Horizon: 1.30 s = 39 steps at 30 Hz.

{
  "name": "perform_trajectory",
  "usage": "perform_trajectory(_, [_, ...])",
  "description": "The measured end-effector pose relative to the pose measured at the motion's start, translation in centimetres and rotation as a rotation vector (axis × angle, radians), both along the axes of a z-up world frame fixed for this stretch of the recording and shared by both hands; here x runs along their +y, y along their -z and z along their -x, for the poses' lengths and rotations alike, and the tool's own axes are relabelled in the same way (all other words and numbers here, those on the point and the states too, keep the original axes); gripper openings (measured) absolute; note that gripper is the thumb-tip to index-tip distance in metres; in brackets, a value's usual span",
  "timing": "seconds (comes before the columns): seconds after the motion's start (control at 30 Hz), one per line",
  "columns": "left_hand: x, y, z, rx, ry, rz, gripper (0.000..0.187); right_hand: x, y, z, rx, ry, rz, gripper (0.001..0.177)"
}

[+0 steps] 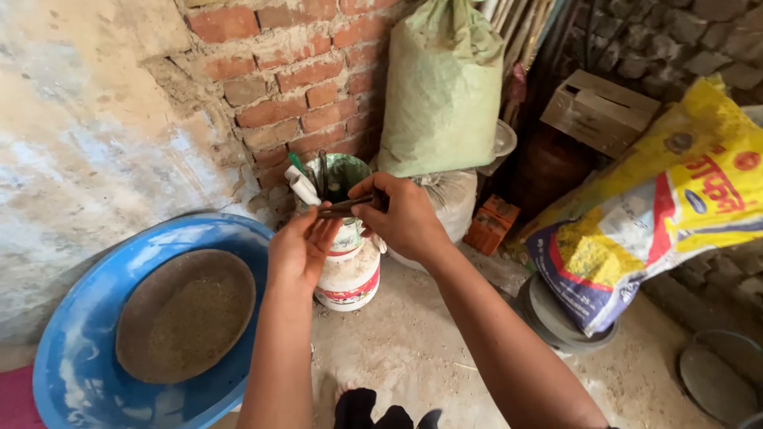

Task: The person is inspecting, cleaning, and adjusting components of a woodworking machine using hand tools.

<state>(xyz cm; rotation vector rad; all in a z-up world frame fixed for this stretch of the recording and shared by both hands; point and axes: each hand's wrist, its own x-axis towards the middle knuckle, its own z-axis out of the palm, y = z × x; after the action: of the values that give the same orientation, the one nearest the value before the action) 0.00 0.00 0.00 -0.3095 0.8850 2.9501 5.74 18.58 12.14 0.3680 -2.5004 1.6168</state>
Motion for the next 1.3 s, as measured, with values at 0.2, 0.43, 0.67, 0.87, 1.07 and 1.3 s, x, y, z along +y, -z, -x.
perform_trajectory(0.2, [-0.3, 0.8, 8.3, 0.020, 0.042, -0.078, 0.026, -0.2, 1.1, 7.8, 0.035, 0.018, -0.045, 0.022])
perform_trajectory(0.43, [-1.0, -0.6, 19.6, -0.171, 0.114, 0.070, 0.036, -2.2, 2.0, 19.2, 0.040, 0.052, -0.178, 0.020])
perform_trajectory(0.67, [-2.9, 5.7, 31.5, -0.179, 0.334, 0.150, 0.039, -4.9, 8.7, 30.6, 0.199, 0.084, -0.355, 0.020])
perform_trajectory(0.87, [-2.5, 9.8, 36.3, -0.225, 0.372, 0.084, 0.035, -5.0, 12.4, 37.0, 0.051, 0.061, -0.428, 0.020])
perform_trajectory(1.07, [-2.3, 13.1, 39.9, -0.306, 0.301, 0.093, 0.025, -5.3, 16.3, 44.6, -0.045, -0.080, -0.482, 0.020])
perform_trajectory(1.3, [-2.5, 18.2, 43.7, -0.382, 0.185, 0.201, 0.027, -6.5, 22.9, 52.4, -0.040, -0.336, -0.475, 0.032])
